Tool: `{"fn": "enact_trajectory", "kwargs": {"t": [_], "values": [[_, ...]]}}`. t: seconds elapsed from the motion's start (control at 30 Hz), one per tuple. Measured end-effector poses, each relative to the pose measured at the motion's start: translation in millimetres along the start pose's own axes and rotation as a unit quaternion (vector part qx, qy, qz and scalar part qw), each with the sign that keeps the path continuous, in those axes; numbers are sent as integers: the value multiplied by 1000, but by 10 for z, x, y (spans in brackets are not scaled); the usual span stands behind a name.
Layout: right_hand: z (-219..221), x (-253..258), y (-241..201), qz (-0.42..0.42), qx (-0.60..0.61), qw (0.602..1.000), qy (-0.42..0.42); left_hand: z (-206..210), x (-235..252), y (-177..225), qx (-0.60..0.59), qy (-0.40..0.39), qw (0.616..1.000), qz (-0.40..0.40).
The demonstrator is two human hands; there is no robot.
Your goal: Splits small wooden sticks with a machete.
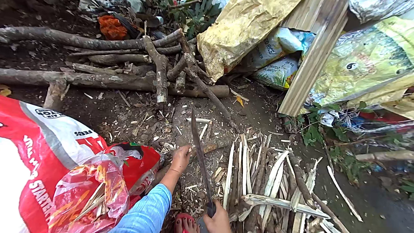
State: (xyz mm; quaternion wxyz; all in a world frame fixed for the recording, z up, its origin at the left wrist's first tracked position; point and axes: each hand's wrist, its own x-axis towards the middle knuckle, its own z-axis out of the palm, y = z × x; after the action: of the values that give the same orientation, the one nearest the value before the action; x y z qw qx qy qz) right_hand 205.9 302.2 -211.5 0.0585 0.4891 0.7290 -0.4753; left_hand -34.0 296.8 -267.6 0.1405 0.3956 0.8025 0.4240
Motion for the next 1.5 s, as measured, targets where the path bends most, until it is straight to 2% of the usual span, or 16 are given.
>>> {"fn": "enact_trajectory", "kwargs": {"t": [0.13,0.23,0.3,0.43,0.53,0.67,0.7,0.8,0.9,0.97,1.13,1.27,1.5], "values": [[-18,-16,34,-18,1,1000,25,-61,32,73,17,32,998,46],[8,1,65,23,-18,999,-11,-14,-8,-18,30,-12,999,16],[-33,11,29,25,-15,1000,-5,-53,43,37,34,-25,999,10],[-9,-9,43,9,-7,1000,20,-28,4,91,29,27,998,48],[-13,91,20,40,-30,999,-3,25,14,33,38,-22,999,-4],[-121,44,-58,6,-5,1000,26,-247,158,192,31,-107,992,-65],[-138,19,-69,-6,-2,999,36,-347,171,210,9,-98,992,-78],[-63,5,-2,-11,-7,999,47,-536,81,68,-70,14,989,-129],[35,145,84,35,-24,999,14,-586,-35,-115,-87,89,972,-197],[-9,190,60,18,-10,999,27,-587,-70,-151,-87,113,967,-210],[104,76,179,-79,38,990,108,-625,-156,-137,-98,147,962,-208],[195,210,344,32,3,999,30,-590,-132,-87,-81,144,962,-216],[142,205,342,-3,93,993,76,-538,-149,-98,-69,122,965,-220]]}}
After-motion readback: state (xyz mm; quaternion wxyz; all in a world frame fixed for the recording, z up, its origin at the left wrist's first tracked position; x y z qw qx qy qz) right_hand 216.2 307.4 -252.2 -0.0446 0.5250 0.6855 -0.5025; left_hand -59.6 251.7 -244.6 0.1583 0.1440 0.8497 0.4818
